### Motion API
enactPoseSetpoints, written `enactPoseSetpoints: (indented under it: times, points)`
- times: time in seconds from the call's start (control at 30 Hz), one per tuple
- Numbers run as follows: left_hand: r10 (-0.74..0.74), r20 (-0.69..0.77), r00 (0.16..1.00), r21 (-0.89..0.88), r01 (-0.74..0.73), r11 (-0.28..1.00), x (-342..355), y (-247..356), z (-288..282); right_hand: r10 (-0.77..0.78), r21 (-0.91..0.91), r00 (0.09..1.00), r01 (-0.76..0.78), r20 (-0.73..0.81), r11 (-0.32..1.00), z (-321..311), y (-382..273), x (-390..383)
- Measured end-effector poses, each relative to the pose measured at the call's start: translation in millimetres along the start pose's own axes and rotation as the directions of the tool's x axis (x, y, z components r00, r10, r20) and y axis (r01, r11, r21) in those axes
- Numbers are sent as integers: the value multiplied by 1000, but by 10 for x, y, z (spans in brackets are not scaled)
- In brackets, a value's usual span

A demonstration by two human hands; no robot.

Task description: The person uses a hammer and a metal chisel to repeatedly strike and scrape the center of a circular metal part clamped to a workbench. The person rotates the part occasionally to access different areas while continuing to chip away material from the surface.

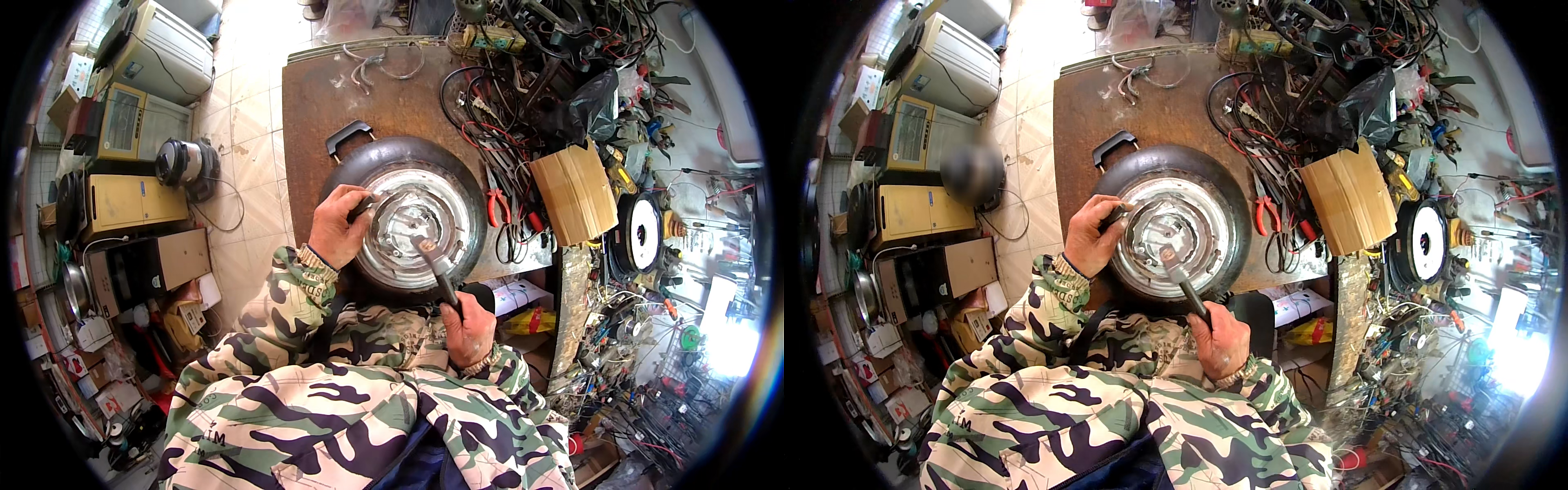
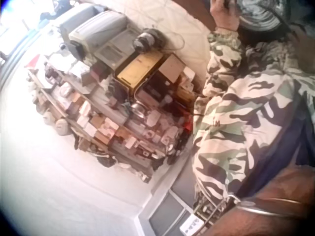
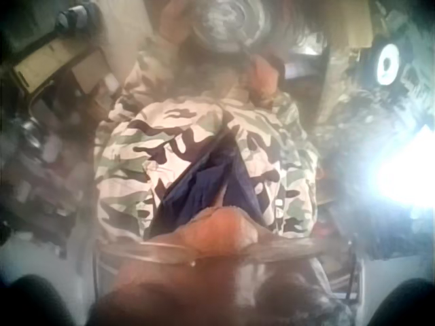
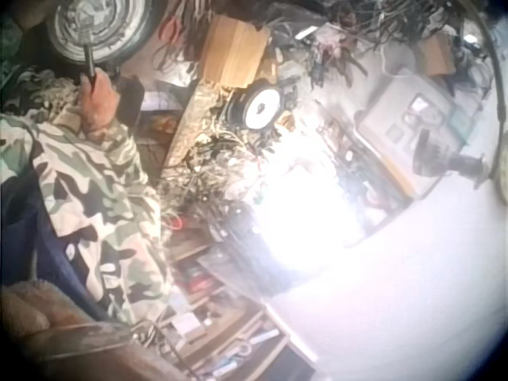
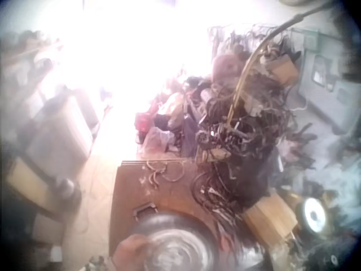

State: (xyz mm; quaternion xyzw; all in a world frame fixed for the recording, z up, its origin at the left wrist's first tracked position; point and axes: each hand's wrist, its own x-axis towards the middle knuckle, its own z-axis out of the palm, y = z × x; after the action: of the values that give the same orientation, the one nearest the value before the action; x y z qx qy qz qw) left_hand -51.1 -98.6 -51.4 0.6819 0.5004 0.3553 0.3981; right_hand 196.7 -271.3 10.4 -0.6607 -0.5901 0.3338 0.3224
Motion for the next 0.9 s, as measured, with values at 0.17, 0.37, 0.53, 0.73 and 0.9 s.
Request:
enactPoseSetpoints:
  times: [0.17, 0.37, 0.53, 0.73, 0.9]
  points:
    - [-113, 7, 994, 86, 112, 990, 41, -96, 9, 295, 210, 955, -296, 36, 932, 129, -90, 27]
    - [-210, -46, 977, 37, 211, 977, 56, -72, 67, 163, 119, 981, -150, -102, 981, 173, -203, 211]
    - [-244, -11, 970, -13, 244, 970, -72, 9, 4, 303, 171, 938, -274, -170, 946, 138, -55, 203]
    - [-140, -22, 990, 78, 142, 987, 21, 64, 139, 157, -69, 975, -170, -157, 983, 157, -13, 260]
    - [-220, 30, 975, 225, 208, 952, 70, 230, 209, -74, -267, 997, 65, -23, 961, 305, 35, 314]
